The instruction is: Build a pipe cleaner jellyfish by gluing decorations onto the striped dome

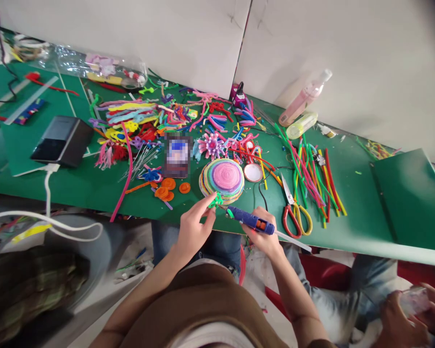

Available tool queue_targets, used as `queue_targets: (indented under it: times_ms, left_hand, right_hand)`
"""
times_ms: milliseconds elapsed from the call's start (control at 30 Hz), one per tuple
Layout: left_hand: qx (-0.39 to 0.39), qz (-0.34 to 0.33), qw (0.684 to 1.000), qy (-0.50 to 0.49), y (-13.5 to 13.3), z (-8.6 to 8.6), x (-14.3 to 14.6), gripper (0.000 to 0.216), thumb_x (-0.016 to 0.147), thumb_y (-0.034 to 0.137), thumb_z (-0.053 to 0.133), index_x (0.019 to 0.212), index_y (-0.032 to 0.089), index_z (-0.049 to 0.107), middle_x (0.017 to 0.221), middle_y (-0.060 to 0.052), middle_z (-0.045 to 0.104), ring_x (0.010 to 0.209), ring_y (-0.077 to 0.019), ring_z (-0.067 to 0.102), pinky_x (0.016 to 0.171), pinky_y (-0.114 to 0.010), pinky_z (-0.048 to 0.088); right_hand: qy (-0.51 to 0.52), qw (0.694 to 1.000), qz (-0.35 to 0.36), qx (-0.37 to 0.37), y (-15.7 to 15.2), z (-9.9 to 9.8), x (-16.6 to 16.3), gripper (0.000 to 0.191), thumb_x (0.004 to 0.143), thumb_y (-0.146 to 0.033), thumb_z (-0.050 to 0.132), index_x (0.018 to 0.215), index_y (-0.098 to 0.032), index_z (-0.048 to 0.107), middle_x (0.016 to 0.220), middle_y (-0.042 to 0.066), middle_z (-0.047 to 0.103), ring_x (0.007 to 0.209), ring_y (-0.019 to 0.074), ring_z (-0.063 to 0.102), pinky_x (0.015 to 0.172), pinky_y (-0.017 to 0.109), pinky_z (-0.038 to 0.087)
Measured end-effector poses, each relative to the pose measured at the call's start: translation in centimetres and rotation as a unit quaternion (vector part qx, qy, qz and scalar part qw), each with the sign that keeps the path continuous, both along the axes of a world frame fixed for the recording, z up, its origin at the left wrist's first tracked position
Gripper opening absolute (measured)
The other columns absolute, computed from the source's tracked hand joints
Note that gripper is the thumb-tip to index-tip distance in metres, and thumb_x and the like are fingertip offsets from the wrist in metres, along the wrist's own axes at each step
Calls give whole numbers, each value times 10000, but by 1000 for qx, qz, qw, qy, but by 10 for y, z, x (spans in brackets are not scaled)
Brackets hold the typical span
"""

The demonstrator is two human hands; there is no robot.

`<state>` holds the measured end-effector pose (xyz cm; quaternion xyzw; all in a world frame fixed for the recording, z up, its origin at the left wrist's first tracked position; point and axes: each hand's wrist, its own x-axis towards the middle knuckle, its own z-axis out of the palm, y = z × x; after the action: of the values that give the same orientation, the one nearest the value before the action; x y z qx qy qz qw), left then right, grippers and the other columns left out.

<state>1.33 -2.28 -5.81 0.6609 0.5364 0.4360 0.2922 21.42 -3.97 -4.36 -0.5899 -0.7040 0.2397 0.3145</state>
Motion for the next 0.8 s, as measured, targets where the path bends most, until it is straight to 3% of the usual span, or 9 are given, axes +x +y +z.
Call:
queue_targets:
  times_ms: [267,600,800]
  left_hand:
    - [25,0,1000,17,-1,-4,-3,331,903,177,491,1203,187,630,1160,-69,706,990,-196,699,890,-308,572]
    - [68,-12,997,32,-2,-4,-4,353,902,124,470,1214,186,623,1163,-65,705,1003,-183,696,881,-287,572]
    - [17,9,1000,-2,-4,-6,-5,316,902,199,501,1181,201,650,1139,-64,715,951,-190,708,848,-301,585]
  right_hand:
    - [5,1000,-15,-9,0,2,-1,361,782,-265,601,527,-227,348,510,-36,428,501,116,413,489,254,304]
    - [12,1000,-10,-13,1,1,-4,372,783,-272,607,522,-226,347,507,-35,433,496,115,412,482,251,300]
    - [-15,1000,-1,-13,0,-3,-2,314,793,-275,593,548,-225,401,534,-24,469,522,125,458,499,250,326]
